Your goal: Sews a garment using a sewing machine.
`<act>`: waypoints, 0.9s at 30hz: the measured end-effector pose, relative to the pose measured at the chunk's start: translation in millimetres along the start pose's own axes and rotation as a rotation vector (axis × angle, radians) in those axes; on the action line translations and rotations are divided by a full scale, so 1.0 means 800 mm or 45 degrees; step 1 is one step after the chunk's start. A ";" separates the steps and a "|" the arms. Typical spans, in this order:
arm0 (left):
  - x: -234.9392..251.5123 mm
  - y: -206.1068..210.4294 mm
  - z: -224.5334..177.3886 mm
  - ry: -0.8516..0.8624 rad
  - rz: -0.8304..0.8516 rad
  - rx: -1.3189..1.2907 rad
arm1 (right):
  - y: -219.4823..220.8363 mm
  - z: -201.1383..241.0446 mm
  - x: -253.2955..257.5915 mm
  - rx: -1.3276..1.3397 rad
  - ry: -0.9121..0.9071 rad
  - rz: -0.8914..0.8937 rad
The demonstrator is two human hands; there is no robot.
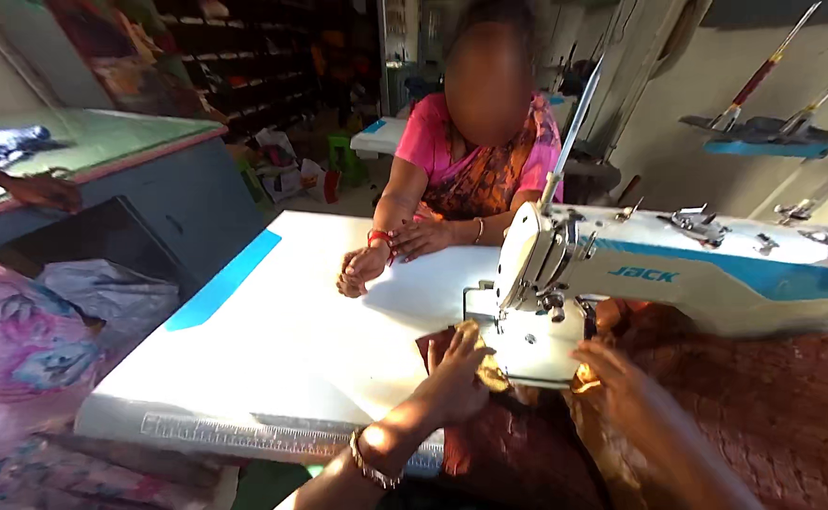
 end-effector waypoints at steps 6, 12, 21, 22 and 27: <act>-0.022 0.037 -0.032 0.198 -0.030 0.055 | 0.045 -0.001 -0.003 0.172 0.302 -0.272; -0.028 0.050 -0.019 0.191 -0.206 0.021 | 0.026 0.032 -0.001 0.237 0.157 -0.712; -0.027 0.033 0.000 0.357 -0.295 -0.163 | 0.055 0.011 0.035 0.276 0.211 -0.544; -0.029 0.031 -0.001 0.391 -0.334 -0.184 | 0.053 0.012 0.032 0.255 0.194 -0.604; -0.087 0.008 -0.099 0.921 -0.137 -0.283 | 0.036 0.018 0.014 0.175 0.122 -0.902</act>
Point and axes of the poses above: each hand's wrist, its own x-axis towards the middle knuckle, its own y-axis out of the palm, z = x × y, the point moved 8 cm from there along x, towards the middle knuckle, and after that the axes turned 4 degrees about z, right-handed, at the moved point
